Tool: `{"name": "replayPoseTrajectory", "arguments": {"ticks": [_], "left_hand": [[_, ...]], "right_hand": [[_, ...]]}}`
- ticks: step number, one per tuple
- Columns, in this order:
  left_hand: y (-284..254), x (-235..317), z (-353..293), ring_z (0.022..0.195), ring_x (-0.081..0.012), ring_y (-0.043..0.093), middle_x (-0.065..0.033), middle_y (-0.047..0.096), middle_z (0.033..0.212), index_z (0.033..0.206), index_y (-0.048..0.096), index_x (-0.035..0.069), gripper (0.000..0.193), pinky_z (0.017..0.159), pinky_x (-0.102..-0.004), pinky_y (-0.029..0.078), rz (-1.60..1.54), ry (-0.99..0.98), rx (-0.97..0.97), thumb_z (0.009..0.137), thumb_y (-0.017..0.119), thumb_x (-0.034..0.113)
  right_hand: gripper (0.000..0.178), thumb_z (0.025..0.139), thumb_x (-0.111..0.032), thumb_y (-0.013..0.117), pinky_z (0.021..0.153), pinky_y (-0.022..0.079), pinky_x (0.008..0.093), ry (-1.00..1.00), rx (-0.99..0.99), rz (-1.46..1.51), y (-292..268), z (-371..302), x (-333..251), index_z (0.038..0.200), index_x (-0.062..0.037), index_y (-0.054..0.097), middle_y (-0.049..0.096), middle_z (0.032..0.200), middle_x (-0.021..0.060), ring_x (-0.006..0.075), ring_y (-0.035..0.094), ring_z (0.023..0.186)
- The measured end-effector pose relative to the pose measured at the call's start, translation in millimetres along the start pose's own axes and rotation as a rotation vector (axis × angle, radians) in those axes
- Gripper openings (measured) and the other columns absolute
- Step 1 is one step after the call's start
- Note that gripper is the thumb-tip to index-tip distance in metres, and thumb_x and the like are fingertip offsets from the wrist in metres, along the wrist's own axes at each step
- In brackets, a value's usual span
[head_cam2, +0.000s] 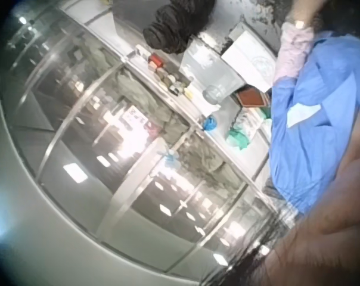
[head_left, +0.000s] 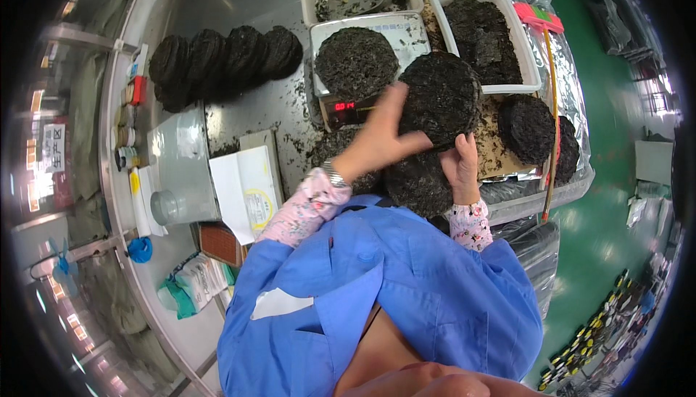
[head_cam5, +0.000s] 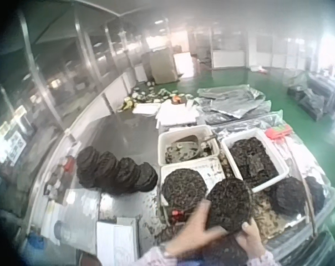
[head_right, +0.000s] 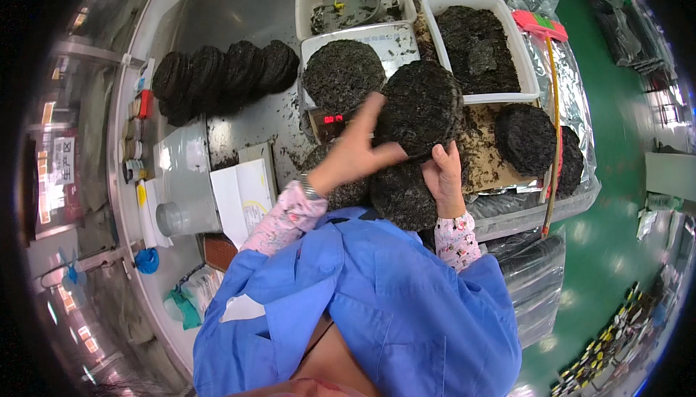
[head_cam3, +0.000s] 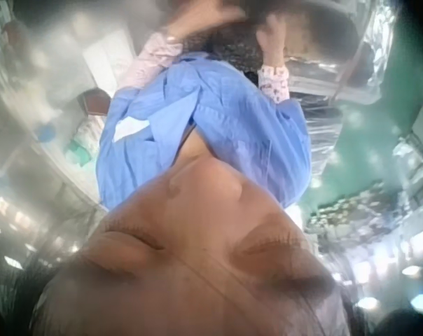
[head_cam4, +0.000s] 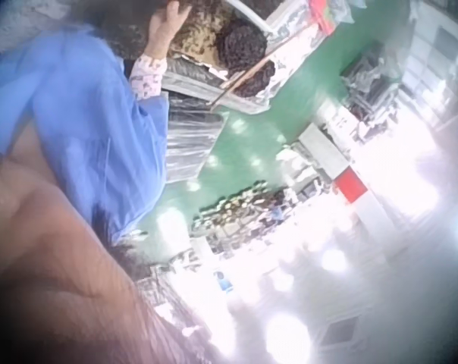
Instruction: The person repeatedly picks up dark, round compressed tea cakes and places them on a digital scale to weigh them. After weighing, the person moves the cakes to a stack on the table or into a plastic bag. The process is repeated for multiple cakes.
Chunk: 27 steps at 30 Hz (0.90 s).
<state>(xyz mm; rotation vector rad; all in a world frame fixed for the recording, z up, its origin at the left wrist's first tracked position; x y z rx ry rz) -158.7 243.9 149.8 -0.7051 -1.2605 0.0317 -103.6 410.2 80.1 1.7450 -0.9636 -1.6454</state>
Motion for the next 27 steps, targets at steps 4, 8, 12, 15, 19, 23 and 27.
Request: {"name": "replayPoseTrajectory", "arguments": {"ticks": [4,8,12,15,19,23,27], "left_hand": [[11.7,21.4,-2.4,0.132,-0.0339,0.046,-0.0233,0.045,0.143,0.142,0.041,-0.001,0.078,0.108,-0.0387,0.037,-0.080,0.028,-0.020,0.082,0.075,0.036],[-53.3,-27.3,-6.6,0.100,-0.0157,0.062,-0.0129,0.065,0.113,0.122,0.056,-0.007,0.045,0.087,-0.0287,0.049,-0.534,-0.308,0.326,0.099,0.056,0.033],[-94.3,-65.6,-4.3,0.108,-0.0238,0.060,-0.0177,0.061,0.123,0.133,0.047,-0.005,0.052,0.095,-0.0351,0.047,-0.414,-0.174,0.430,0.099,0.056,0.034],[-66.4,-53.0,3.5,0.134,-0.0382,0.041,-0.0258,0.044,0.142,0.143,0.035,-0.005,0.071,0.112,-0.0492,0.030,0.682,0.200,0.181,0.092,0.063,0.034],[-43.9,-66.1,-37.2,0.134,-0.0380,0.041,-0.0213,0.047,0.141,0.138,0.045,-0.001,0.056,0.114,-0.0456,0.030,0.403,0.119,0.134,0.091,0.065,0.023],[-22.2,-113.0,-120.8,0.122,-0.0373,0.053,-0.0216,0.057,0.128,0.126,0.055,0.000,0.041,0.104,-0.0425,0.043,0.247,-0.082,-0.003,0.090,0.065,0.016],[18.9,-137.9,-178.9,0.147,-0.0395,0.014,-0.0207,0.019,0.157,0.149,0.027,0.000,0.093,0.118,-0.0517,0.018,0.500,-0.043,-0.424,0.077,0.077,0.032]], "right_hand": [[0.069,0.088,-0.022,0.070,0.111,0.037,0.0459,0.020,-0.051,-0.020,6.8,-5.2,2.7,0.144,-0.0035,0.034,0.048,0.141,0.0112,0.0275,0.048,0.128],[0.054,0.091,-0.025,0.061,0.111,0.034,0.0496,0.033,0.062,0.162,-6.1,-5.8,-13.5,0.138,-0.0026,0.045,0.053,0.138,0.0116,0.0300,0.051,0.126],[0.046,0.092,-0.024,0.056,0.111,0.034,0.0505,0.010,0.128,0.302,-26.9,3.5,-21.1,0.132,-0.0026,0.053,0.058,0.133,0.0114,0.0306,0.052,0.124],[0.051,0.089,-0.016,0.060,0.112,0.032,0.0490,-0.052,0.029,0.103,-2.7,17.8,-23.8,0.137,-0.0024,0.048,0.054,0.138,0.0106,0.0302,0.051,0.126],[0.070,0.081,-0.011,0.070,0.115,0.025,0.0521,-0.516,-0.314,-1.095,112.5,47.8,-20.8,0.144,-0.0038,0.039,0.041,0.149,0.0164,0.0335,0.037,0.138],[0.092,0.078,-0.035,0.077,0.115,0.018,0.0570,-0.590,-0.615,-1.961,115.6,74.6,82.0,0.151,-0.0093,0.027,0.023,0.156,0.0201,0.0368,0.021,0.146],[0.098,0.078,-0.039,0.077,0.116,0.016,0.0554,-0.416,-0.502,-1.940,96.2,34.7,51.3,0.153,-0.0081,0.023,0.019,0.158,0.0206,0.0375,0.017,0.147]]}}
Point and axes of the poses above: each hand's wrist, its own z-axis towards the middle knuckle, its own y-axis out of the palm, x = y × z, the point moved 8 cm from there along z, towards the middle knuckle
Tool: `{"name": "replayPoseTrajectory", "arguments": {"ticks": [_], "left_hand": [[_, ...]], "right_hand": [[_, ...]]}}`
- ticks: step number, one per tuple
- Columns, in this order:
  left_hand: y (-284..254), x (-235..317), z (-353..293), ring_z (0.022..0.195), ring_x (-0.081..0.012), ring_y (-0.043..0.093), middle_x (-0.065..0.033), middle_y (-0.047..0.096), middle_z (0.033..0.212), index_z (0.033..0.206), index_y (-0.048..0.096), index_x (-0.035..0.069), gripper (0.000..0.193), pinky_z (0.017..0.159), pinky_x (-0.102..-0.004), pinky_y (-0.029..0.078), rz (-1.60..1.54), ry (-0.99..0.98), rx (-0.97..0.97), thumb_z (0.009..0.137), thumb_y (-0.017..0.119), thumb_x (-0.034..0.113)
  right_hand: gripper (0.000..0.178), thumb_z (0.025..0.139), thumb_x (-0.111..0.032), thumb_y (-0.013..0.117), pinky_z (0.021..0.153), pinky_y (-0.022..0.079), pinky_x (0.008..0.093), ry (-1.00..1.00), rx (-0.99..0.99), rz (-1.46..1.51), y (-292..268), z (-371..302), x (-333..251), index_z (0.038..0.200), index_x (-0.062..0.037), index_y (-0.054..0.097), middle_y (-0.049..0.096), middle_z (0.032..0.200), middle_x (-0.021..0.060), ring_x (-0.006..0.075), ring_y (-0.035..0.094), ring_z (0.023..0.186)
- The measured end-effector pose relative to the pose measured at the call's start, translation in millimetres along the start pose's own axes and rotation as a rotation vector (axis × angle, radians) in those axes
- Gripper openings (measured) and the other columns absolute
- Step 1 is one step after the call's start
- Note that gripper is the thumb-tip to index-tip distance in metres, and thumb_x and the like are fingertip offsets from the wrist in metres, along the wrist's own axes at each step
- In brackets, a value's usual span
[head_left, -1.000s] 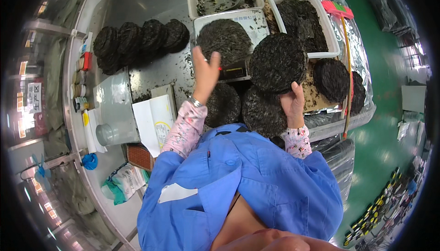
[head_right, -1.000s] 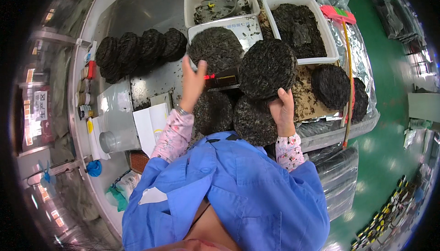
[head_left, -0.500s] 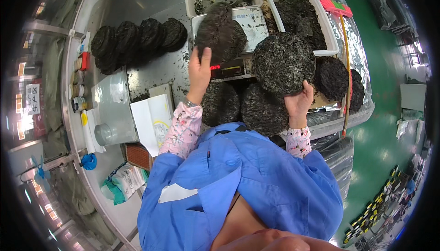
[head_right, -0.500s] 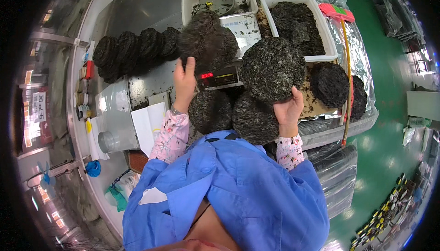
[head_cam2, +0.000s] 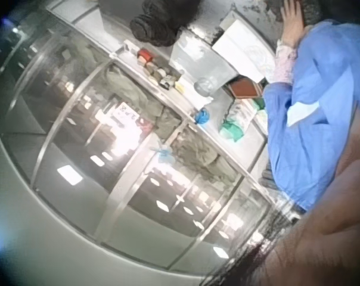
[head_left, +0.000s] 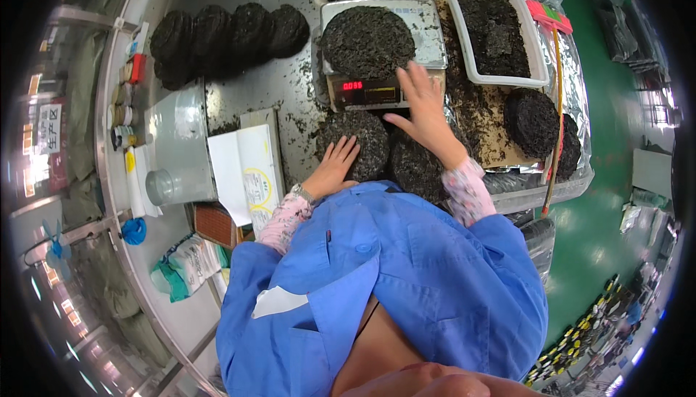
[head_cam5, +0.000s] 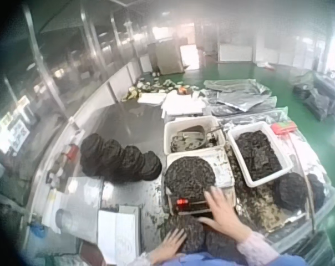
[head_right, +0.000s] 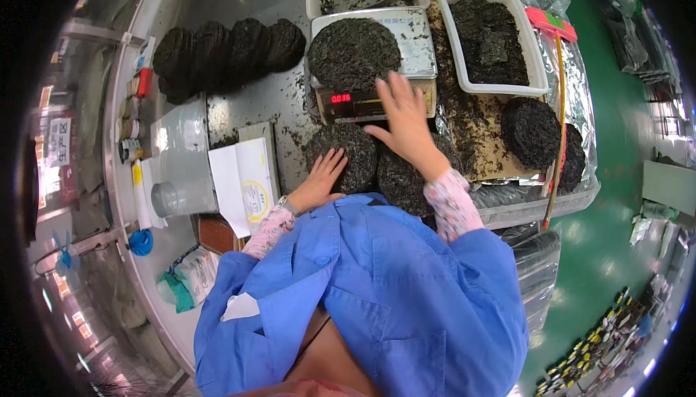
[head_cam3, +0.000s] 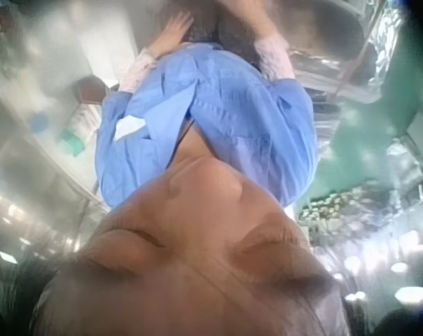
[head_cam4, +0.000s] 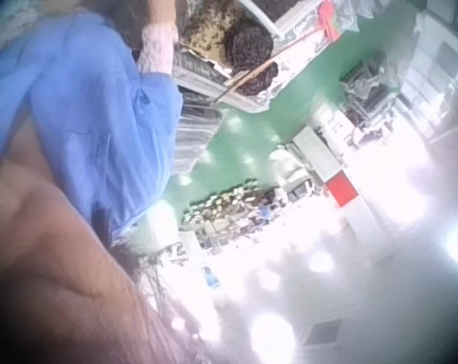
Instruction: The person repeatedly picks up dark, round compressed tea cakes and places them on a digital scale to weigh them. After weighing, the person moves the cakes to a stack on the table or into a plastic bag. The process is repeated for multiple cakes.
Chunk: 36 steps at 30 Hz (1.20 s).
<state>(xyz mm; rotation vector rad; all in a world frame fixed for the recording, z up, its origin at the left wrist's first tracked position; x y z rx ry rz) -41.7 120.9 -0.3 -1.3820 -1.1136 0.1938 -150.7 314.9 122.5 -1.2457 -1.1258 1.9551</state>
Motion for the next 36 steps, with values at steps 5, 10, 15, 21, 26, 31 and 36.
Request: {"name": "replayPoseTrajectory", "arguments": {"ticks": [5,10,15,21,26,31,36], "left_hand": [[4.2,3.4,7.5,0.147,-0.0415,0.011,-0.0204,0.012,0.159,0.152,0.021,0.004,0.109,0.116,-0.0572,0.017,0.146,-0.051,-0.043,0.068,0.083,0.034],[2.7,-6.6,-4.4,0.145,-0.0373,0.022,-0.0196,0.026,0.156,0.143,0.042,0.006,0.075,0.117,-0.0530,0.021,-0.122,0.065,-0.004,0.078,0.075,0.023],[-123.0,-5.9,-22.8,0.114,-0.0304,0.059,-0.0124,0.062,0.123,0.123,0.058,0.003,0.035,0.099,-0.0365,0.046,-0.338,-0.106,0.503,0.091,0.063,0.016],[-179.9,-63.8,43.8,0.095,-0.0152,0.062,-0.0073,0.065,0.108,0.114,0.057,-0.001,0.028,0.084,-0.0307,0.050,-1.632,-0.200,0.961,0.099,0.058,0.023],[-162.1,-90.6,78.6,0.101,-0.0199,0.057,-0.0135,0.060,0.108,0.122,0.050,-0.008,0.047,0.090,-0.0321,0.046,-0.994,-0.542,1.028,0.096,0.062,0.029],[-75.5,-22.8,37.3,0.103,-0.0246,0.061,-0.0136,0.061,0.113,0.117,0.058,0.001,0.033,0.091,-0.0350,0.048,-0.653,-0.158,0.371,0.093,0.064,0.022],[11.6,-10.3,-26.6,0.138,-0.0416,0.033,-0.0218,0.033,0.150,0.142,0.041,0.004,0.076,0.110,-0.0467,0.035,0.174,-0.038,0.098,0.079,0.076,0.026]], "right_hand": [[0.114,0.066,-0.047,0.082,0.114,0.014,0.0602,0.048,-0.384,-0.105,4.8,-136.3,-9.2,0.152,-0.0020,0.021,0.016,0.157,0.0262,0.0417,0.014,0.146],[0.115,0.063,-0.044,0.083,0.115,0.013,0.0591,0.060,-0.438,-0.230,19.3,-169.0,-9.6,0.152,-0.0034,0.022,0.015,0.157,0.0254,0.0394,0.014,0.147],[0.092,0.073,-0.033,0.078,0.117,0.014,0.0562,0.014,-0.438,-0.030,-4.0,-162.5,-5.7,0.149,-0.0077,0.033,0.023,0.157,0.0190,0.0379,0.018,0.146],[0.082,0.076,-0.033,0.077,0.117,0.017,0.0531,-0.028,-0.424,-0.043,-2.0,-167.8,-1.4,0.145,-0.0094,0.040,0.028,0.156,0.0153,0.0348,0.022,0.145],[0.097,0.070,-0.038,0.079,0.117,0.017,0.0530,0.007,-0.455,-0.171,0.0,-170.6,-11.9,0.149,-0.0098,0.032,0.025,0.157,0.0144,0.0338,0.023,0.145],[0.103,0.063,-0.031,0.085,0.117,0.020,0.0503,-0.021,-0.447,-0.152,3.2,-169.1,2.1,0.149,-0.0113,0.032,0.025,0.157,0.0118,0.0310,0.023,0.145],[0.093,0.070,-0.029,0.082,0.117,0.021,0.0500,-0.023,-0.483,-0.054,-4.5,-161.0,9.4,0.149,-0.0147,0.035,0.026,0.158,0.0097,0.0299,0.024,0.145]]}}
Point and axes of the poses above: each hand's wrist, its own z-axis towards the middle knuckle, its own y-axis out of the palm, x = y × z, the point moved 8 cm from there along z, towards the middle knuckle
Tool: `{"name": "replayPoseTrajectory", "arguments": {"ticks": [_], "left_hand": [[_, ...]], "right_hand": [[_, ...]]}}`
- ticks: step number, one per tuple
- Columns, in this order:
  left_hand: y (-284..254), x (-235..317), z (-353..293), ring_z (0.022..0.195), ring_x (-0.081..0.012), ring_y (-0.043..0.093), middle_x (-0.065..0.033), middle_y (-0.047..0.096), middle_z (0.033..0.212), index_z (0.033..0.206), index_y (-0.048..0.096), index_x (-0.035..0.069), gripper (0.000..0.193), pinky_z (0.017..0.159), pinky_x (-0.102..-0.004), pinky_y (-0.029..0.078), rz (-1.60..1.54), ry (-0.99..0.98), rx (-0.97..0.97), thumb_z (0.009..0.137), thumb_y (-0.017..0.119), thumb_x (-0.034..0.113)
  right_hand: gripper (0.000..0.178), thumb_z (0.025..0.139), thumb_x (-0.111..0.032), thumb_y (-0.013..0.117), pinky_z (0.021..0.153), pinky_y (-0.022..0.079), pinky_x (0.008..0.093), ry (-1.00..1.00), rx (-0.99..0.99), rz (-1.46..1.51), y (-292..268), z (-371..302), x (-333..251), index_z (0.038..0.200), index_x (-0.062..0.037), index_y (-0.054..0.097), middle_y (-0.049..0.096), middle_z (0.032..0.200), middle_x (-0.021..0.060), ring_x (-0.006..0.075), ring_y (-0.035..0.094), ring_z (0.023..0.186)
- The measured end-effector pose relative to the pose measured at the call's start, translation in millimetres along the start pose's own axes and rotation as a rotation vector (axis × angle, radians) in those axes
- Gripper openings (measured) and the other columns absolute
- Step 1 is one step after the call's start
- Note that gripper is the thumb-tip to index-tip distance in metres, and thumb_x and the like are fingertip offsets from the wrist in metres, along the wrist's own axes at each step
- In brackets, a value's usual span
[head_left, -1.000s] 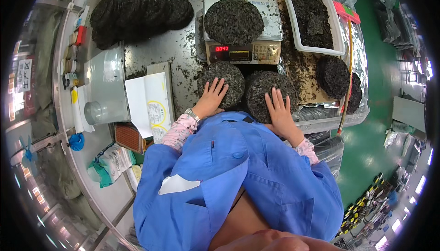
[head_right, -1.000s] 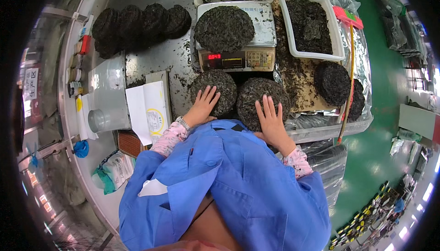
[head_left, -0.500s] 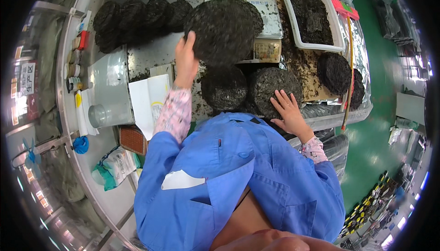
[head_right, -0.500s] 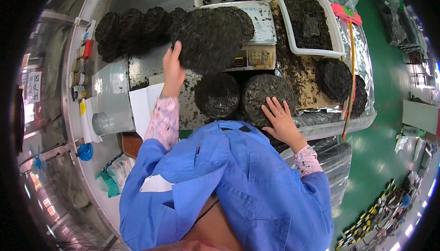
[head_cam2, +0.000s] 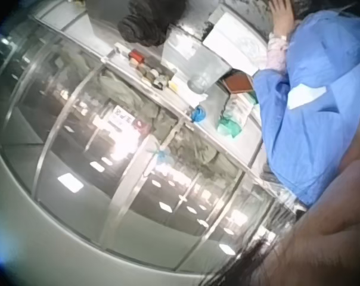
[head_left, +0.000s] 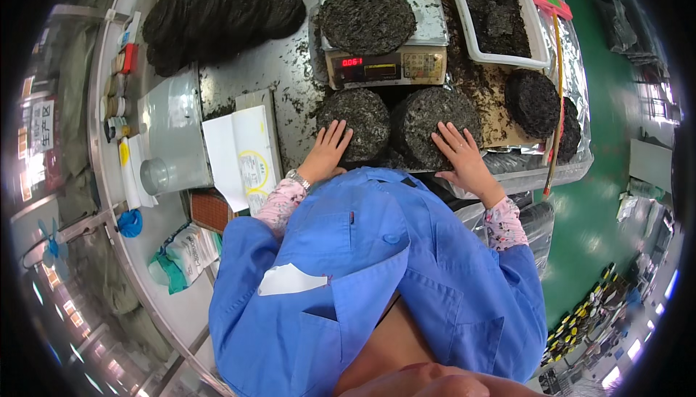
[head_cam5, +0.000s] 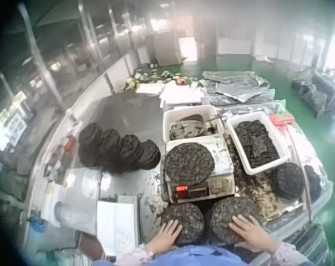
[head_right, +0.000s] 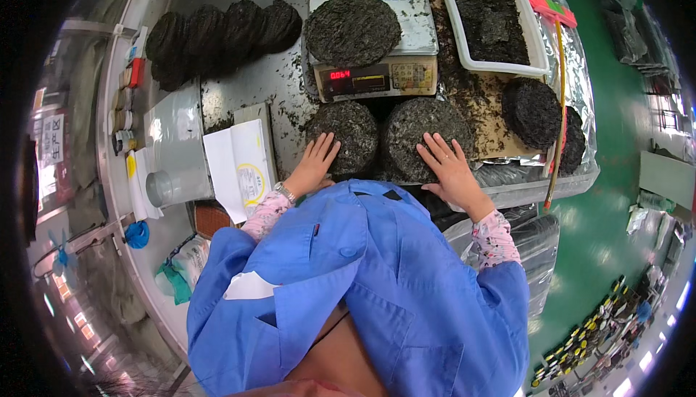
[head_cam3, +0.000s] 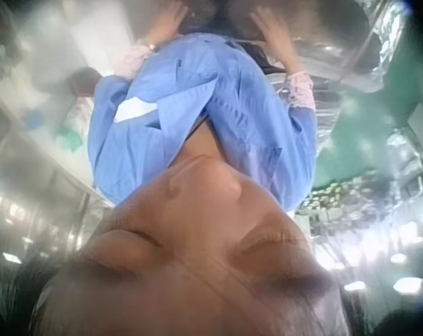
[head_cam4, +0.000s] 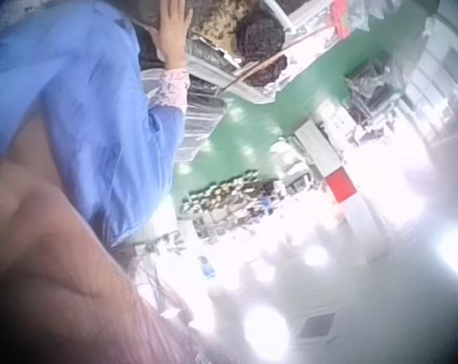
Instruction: The person repeatedly picks up dark, round compressed tea cakes and places them on a digital scale to weigh them. After weighing, the person moves the cakes to a stack on the table or into a plastic bag. The process is repeated for multiple cakes.
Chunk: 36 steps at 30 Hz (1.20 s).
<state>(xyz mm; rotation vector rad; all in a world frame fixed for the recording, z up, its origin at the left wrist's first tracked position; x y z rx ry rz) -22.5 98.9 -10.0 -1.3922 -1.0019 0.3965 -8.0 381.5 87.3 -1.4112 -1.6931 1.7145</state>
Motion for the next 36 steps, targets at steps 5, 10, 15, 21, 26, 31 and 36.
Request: {"name": "replayPoseTrajectory", "arguments": {"ticks": [5,10,15,21,26,31,36], "left_hand": [[-0.1,-1.7,0.4,0.137,-0.0398,0.035,-0.0221,0.035,0.149,0.140,0.042,0.001,0.075,0.111,-0.0471,0.035,-0.035,0.075,-0.009,0.076,0.076,0.022],[-1.7,10.3,-9.5,0.128,-0.0372,0.047,-0.0209,0.050,0.137,0.133,0.050,-0.001,0.056,0.107,-0.0443,0.041,0.046,0.224,0.131,0.081,0.068,0.011],[-54.2,17.0,-22.8,0.125,-0.0381,0.051,-0.0220,0.053,0.134,0.128,0.051,-0.005,0.049,0.107,-0.0439,0.043,0.020,0.197,0.380,0.081,0.061,0.004],[-146.4,59.1,-23.7,0.119,-0.0407,0.057,-0.0250,0.058,0.127,0.129,0.050,-0.007,0.045,0.102,-0.0459,0.048,-0.039,0.243,0.693,0.085,0.058,0.002],[-186.8,122.5,3.5,0.120,-0.0404,0.056,-0.0255,0.057,0.128,0.125,0.054,-0.008,0.038,0.103,-0.0480,0.046,-0.115,0.378,0.854,0.092,0.055,0.010],[-160.6,172.6,59.3,0.124,-0.0357,0.054,-0.0199,0.056,0.132,0.124,0.057,-0.003,0.045,0.107,-0.0463,0.042,0.026,0.428,0.611,0.083,0.066,0.011],[-169.3,155.5,82.1,0.111,-0.0326,0.061,-0.0158,0.063,0.118,0.116,0.061,0.001,0.039,0.093,-0.0384,0.051,-0.526,0.274,0.595,0.082,0.073,0.016]], "right_hand": [[0.087,0.073,-0.026,0.079,0.117,0.021,0.0503,-0.029,-0.007,0.038,-1.5,1.1,2.0,0.148,-0.0144,0.037,0.029,0.157,0.0096,0.0300,0.025,0.145],[0.080,0.076,-0.018,0.074,0.118,0.020,0.0505,-0.065,0.026,0.006,-2.0,-2.3,-6.3,0.147,-0.0123,0.039,0.030,0.156,0.0107,0.0303,0.026,0.145],[0.070,0.075,-0.005,0.066,0.116,0.026,0.0486,-0.126,0.263,0.070,-28.9,-10.9,-14.2,0.142,-0.0052,0.045,0.043,0.148,0.0147,0.0319,0.037,0.139],[0.043,0.089,0.005,0.049,0.104,0.041,0.0331,0.186,0.764,0.598,-85.8,-28.7,-15.2,0.132,0.0055,0.051,0.057,0.133,0.0185,0.0278,0.055,0.123],[0.036,0.102,-0.024,0.046,0.097,0.045,0.0331,0.460,1.019,1.817,-32.5,-32.5,25.1,0.127,-0.0006,0.055,0.061,0.124,0.0102,0.0215,0.058,0.112],[0.049,0.102,-0.039,0.044,0.110,0.036,0.0431,0.189,0.763,2.297,-34.6,14.7,-15.8,0.138,-0.0052,0.045,0.053,0.137,0.0090,0.0251,0.050,0.125],[0.050,0.099,-0.035,0.052,0.109,0.037,0.0433,0.230,0.753,2.124,-35.0,9.1,-2.7,0.138,-0.0038,0.043,0.053,0.136,0.0112,0.0250,0.050,0.125]]}}
Point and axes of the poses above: each hand's wrist, its own z-axis towards the middle knuckle, its own y-axis out of the palm, x = y × z, the point moved 8 cm from there along z, towards the middle knuckle
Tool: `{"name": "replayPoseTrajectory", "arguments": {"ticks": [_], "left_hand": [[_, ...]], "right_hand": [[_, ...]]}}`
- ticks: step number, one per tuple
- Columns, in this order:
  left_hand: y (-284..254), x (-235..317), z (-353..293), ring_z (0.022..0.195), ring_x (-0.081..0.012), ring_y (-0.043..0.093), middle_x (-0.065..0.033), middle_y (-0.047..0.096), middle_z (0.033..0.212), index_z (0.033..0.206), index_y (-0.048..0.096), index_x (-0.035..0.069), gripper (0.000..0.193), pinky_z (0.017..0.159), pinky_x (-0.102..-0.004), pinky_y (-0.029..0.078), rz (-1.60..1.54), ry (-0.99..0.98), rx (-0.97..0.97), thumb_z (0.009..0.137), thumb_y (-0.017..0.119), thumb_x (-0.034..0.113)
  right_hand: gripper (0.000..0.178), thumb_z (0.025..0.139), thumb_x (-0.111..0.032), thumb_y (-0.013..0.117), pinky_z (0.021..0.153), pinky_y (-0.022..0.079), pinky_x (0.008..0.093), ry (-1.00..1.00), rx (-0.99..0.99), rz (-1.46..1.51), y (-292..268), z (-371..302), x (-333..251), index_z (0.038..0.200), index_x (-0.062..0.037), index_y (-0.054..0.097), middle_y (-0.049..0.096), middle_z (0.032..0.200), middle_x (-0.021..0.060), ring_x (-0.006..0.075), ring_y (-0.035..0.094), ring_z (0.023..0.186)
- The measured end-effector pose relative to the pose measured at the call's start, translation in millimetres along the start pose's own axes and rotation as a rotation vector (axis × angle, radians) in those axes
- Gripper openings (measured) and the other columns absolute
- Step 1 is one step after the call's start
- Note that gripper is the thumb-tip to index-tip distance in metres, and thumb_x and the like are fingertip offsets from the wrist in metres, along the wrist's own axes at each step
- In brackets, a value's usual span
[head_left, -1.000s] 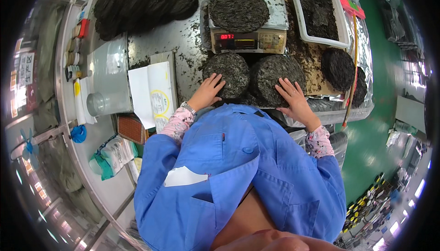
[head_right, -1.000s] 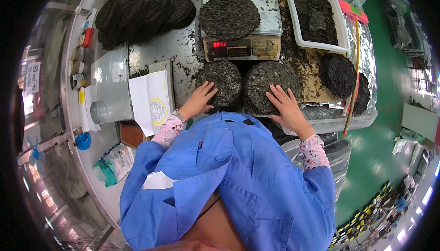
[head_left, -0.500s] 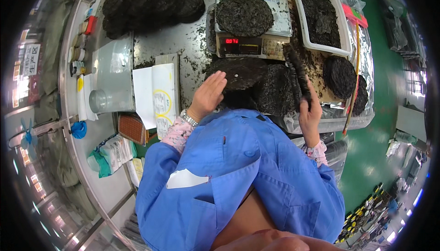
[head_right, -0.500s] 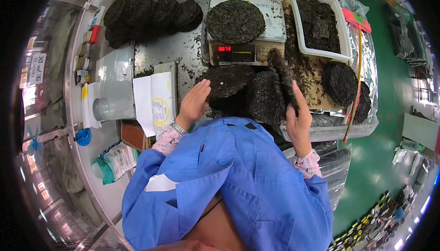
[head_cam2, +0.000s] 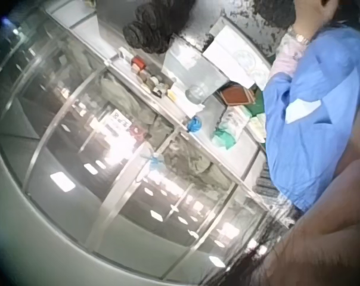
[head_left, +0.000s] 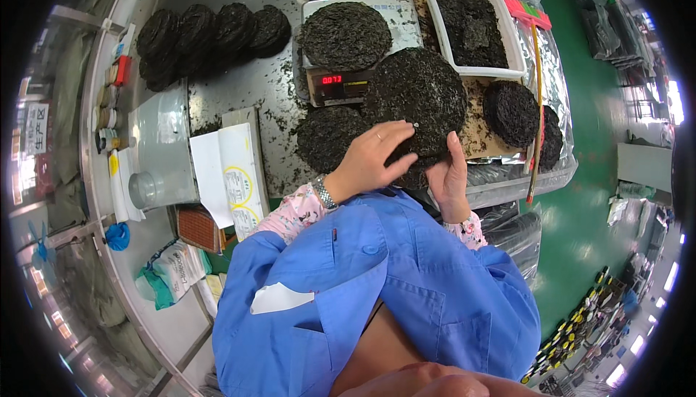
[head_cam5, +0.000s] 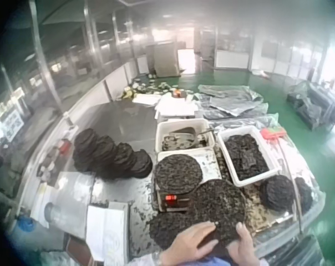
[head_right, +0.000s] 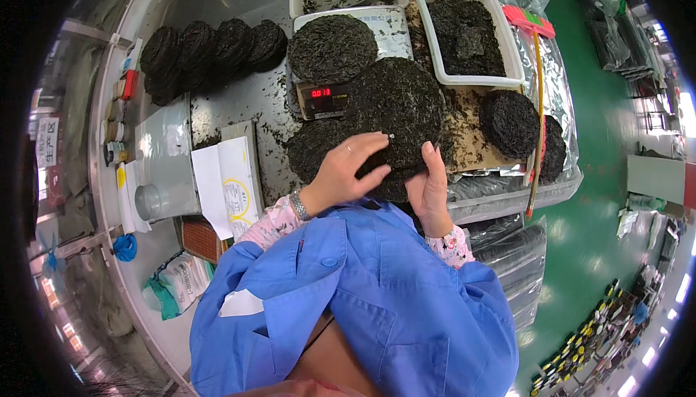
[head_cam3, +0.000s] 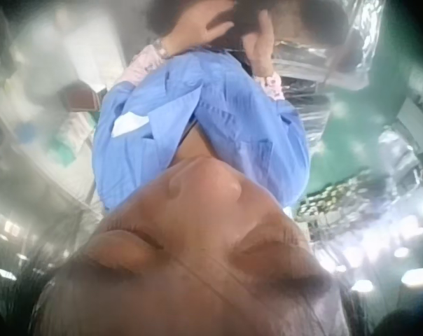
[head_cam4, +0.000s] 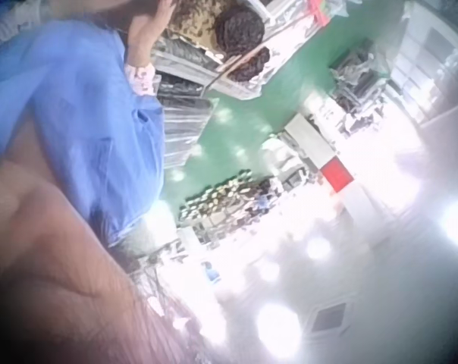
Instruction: The person repeatedly picks up dark, round compressed tea cakes and places them on a digital scale to weigh them. After weighing, the person moves the cakes to a stack on the table or into a plastic bag. The process is repeated for multiple cakes.
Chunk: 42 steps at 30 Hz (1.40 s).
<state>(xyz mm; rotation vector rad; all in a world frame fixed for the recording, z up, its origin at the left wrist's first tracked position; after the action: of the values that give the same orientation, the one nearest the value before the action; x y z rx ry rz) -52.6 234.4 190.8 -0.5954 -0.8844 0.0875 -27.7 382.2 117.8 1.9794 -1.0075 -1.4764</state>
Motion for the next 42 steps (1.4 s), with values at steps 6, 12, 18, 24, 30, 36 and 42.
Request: {"name": "replayPoseTrajectory", "arguments": {"ticks": [6,12,18,24,30,36,42], "left_hand": [[14.0,-13.0,28.2,0.086,-0.0276,0.060,-0.0109,0.061,0.094,0.100,0.067,0.004,0.017,0.074,-0.0357,0.051,0.074,-0.004,0.056,0.084,0.070,0.008],[23.4,-27.1,56.5,0.084,-0.0296,0.061,-0.0123,0.060,0.091,0.092,0.059,0.001,0.011,0.077,-0.0360,0.050,0.018,-0.001,-0.026,0.088,0.065,0.009],[-89.4,-111.6,185.1,0.136,-0.0407,0.037,-0.0314,0.037,0.144,0.138,0.032,-0.013,0.069,0.115,-0.0401,0.030,0.786,-0.011,0.291,0.089,0.066,0.023],[50.3,-23.6,74.9,0.144,-0.0418,0.022,-0.0308,0.022,0.154,0.149,0.021,-0.006,0.107,0.117,-0.0435,0.024,0.060,-0.056,-0.477,0.076,0.077,0.050],[13.1,-8.1,70.7,0.115,-0.0350,0.060,-0.0207,0.059,0.129,0.132,0.052,-0.001,0.055,0.097,-0.0386,0.049,0.020,0.045,-0.092,0.086,0.069,0.026],[-106.1,-114.6,72.7,0.113,-0.0352,0.059,-0.0233,0.062,0.119,0.122,0.055,-0.005,0.043,0.099,-0.0418,0.045,-0.049,-0.560,0.431,0.096,0.057,0.029],[3.5,-55.3,52.1,0.137,-0.0397,0.037,-0.0293,0.037,0.145,0.139,0.038,-0.008,0.086,0.113,-0.0428,0.031,0.160,-0.106,-0.217,0.080,0.075,0.042]], "right_hand": [[0.050,0.098,-0.033,0.053,0.109,0.037,0.0431,0.091,0.029,0.191,-4.0,0.6,4.5,0.137,-0.0038,0.045,0.053,0.136,0.0105,0.0242,0.050,0.125],[0.053,0.096,-0.039,0.054,0.109,0.037,0.0473,0.077,0.084,0.250,-24.5,9.5,0.4,0.137,-0.0061,0.047,0.053,0.138,0.0107,0.0277,0.049,0.127],[0.050,0.099,-0.034,0.053,0.111,0.035,0.0481,0.060,0.000,0.244,-36.8,9.5,-3.8,0.140,-0.0070,0.045,0.051,0.140,0.0091,0.0273,0.047,0.130],[0.060,0.097,-0.028,0.059,0.113,0.034,0.0445,-0.157,-0.061,-0.007,-29.9,11.5,-15.4,0.146,-0.0058,0.033,0.042,0.147,0.0118,0.0276,0.043,0.133],[0.054,0.096,-0.015,0.056,0.110,0.036,0.0436,-0.149,-0.060,-0.035,-15.0,22.3,-19.2,0.145,-0.0052,0.033,0.047,0.140,0.0110,0.0251,0.047,0.128],[0.051,0.094,-0.010,0.049,0.110,0.035,0.0445,-0.147,-0.024,0.085,-11.1,38.1,-22.5,0.143,-0.0047,0.034,0.048,0.137,0.0099,0.0246,0.047,0.127],[0.056,0.094,-0.009,0.049,0.112,0.033,0.0412,-0.193,-0.030,-0.004,-11.2,27.7,-25.6,0.147,-0.0045,0.031,0.045,0.142,0.0111,0.0245,0.044,0.131]]}}
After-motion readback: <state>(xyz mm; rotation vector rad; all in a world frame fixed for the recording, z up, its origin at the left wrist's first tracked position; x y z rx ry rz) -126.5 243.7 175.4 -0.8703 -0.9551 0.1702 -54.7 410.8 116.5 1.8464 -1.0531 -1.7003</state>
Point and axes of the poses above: each hand's wrist, its own z-axis towards the middle knuckle, its own y-axis out of the palm, x = y × z, the point moved 8 cm from there along z, towards the middle knuckle
